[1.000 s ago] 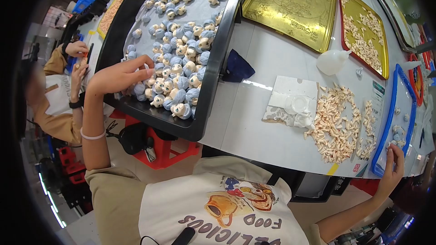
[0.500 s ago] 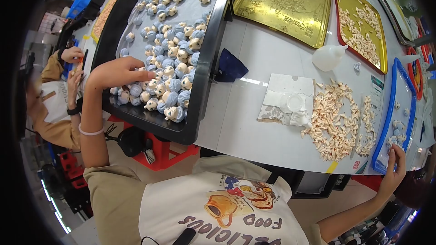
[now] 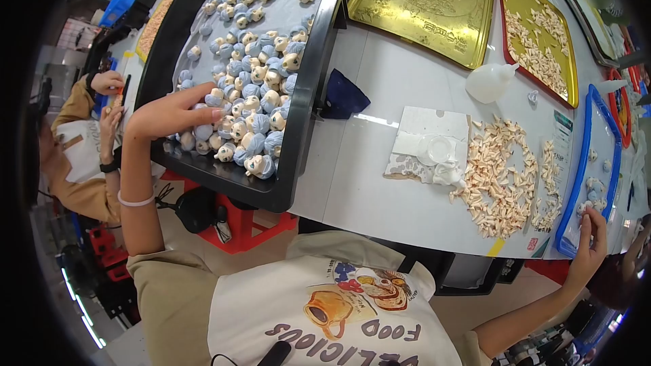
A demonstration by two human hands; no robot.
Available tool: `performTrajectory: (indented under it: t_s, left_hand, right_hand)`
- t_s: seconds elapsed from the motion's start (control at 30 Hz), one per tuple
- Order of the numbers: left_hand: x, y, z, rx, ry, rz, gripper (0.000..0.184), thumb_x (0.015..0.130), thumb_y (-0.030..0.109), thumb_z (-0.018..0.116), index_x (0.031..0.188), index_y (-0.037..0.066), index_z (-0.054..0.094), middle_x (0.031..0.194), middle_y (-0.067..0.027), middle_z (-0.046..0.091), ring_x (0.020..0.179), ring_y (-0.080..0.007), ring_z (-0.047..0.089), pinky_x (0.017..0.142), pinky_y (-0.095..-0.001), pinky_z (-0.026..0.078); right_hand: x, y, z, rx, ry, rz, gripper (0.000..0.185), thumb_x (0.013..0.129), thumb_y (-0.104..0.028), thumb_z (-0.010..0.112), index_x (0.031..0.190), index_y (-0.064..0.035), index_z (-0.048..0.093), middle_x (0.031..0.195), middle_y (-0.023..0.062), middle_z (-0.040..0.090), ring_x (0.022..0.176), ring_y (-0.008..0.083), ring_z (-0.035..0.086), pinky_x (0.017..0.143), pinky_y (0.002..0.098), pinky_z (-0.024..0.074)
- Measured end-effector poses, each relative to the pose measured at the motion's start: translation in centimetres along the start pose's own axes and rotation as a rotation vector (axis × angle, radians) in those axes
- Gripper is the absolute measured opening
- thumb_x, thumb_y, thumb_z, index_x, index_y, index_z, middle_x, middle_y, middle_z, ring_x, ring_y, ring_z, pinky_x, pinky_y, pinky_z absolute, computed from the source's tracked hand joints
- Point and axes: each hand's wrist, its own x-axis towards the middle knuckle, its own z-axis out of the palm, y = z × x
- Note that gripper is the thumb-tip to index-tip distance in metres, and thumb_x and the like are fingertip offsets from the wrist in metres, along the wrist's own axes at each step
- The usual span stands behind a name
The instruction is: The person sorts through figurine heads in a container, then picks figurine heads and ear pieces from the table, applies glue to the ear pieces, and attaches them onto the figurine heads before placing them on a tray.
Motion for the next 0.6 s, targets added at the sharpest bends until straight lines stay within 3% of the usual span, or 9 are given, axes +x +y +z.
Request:
performTrajectory:
  t_s: [0.1,0.17,0.27,0.37,0.5,0.53,0.6]
  left_hand:
    - [-0.6,0.8,0.0,-0.039,-0.074,-0.089,0.052,0.086,0.050,0.052,0.107,0.002,0.052,0.078,-0.0078,0.053,0.070,-0.0130,0.048,0.063,-0.0271,0.041]
    - [-0.9,0.0,0.5,-0.074,0.034,0.009,0.049,0.089,0.047,0.051,0.109,0.002,0.052,0.086,-0.0089,0.056,0.073,-0.0129,0.048,0.066,-0.0258,0.042]
    - [-1.7,2.1,0.7,-0.284,0.124,-0.099,0.046,0.090,0.043,0.050,0.108,0.001,0.052,0.090,-0.0107,0.058,0.077,-0.0130,0.048,0.070,-0.0270,0.042]
    - [-1.8,3.3,2.1,-0.171,0.246,-0.033,0.034,0.093,0.034,0.049,0.108,0.004,0.053,0.093,-0.0053,0.054,0.081,-0.0096,0.047,0.072,-0.0246,0.040]
    - [-1.6,5.9,4.3,0.144,0.578,0.033,0.035,0.089,0.033,0.053,0.107,0.003,0.053,0.091,-0.0121,0.057,0.078,-0.0218,0.054,0.073,-0.0303,0.043]
    - [-1.3,6.4,4.7,0.095,0.621,0.091,0.034,0.087,0.031,0.054,0.105,0.002,0.053,0.091,-0.0169,0.056,0.078,-0.0314,0.056,0.073,-0.0357,0.044]
    - [-0.5,7.6,5.4,0.117,0.600,0.106,0.033,0.087,0.031,0.054,0.104,0.001,0.052,0.090,-0.0179,0.056,0.078,-0.0330,0.056,0.072,-0.0376,0.044]
  right_hand:
    - [-0.3,0.1,0.0,-0.004,-0.004,0.016,0.018,0.091,-0.008,0.051,0.104,0.0012,0.060,0.100,0.0047,0.059,0.091,0.0098,0.054,0.080,0.0227,0.0423]
    - [-0.2,0.2,0.1,0.023,-0.014,0.050,0.019,0.091,-0.008,0.051,0.105,0.0013,0.060,0.101,0.0051,0.059,0.091,0.0105,0.055,0.082,0.0228,0.0423]
    - [0.1,-0.1,0.7,0.081,-0.016,0.048,0.019,0.091,-0.007,0.051,0.105,0.0012,0.060,0.100,0.0057,0.059,0.091,0.0114,0.055,0.083,0.0228,0.0422]
    - [0.4,-0.7,1.1,0.055,-0.011,0.040,0.020,0.090,-0.008,0.052,0.106,0.0014,0.060,0.098,0.0059,0.059,0.091,0.0120,0.056,0.081,0.0230,0.0426]
    - [0.6,-0.4,1.5,0.056,-0.044,0.034,0.020,0.091,-0.009,0.052,0.106,0.0015,0.060,0.096,0.0056,0.059,0.087,0.0116,0.055,0.076,0.0232,0.0426]
    - [0.6,-0.3,1.5,0.049,-0.050,0.030,0.020,0.091,-0.010,0.052,0.106,0.0015,0.060,0.095,0.0053,0.059,0.085,0.0112,0.055,0.073,0.0231,0.0421]
    - [0.5,-0.4,1.4,0.042,-0.052,0.023,0.021,0.091,-0.011,0.052,0.106,0.0014,0.060,0.095,0.0049,0.060,0.083,0.0109,0.054,0.071,0.0231,0.0415]
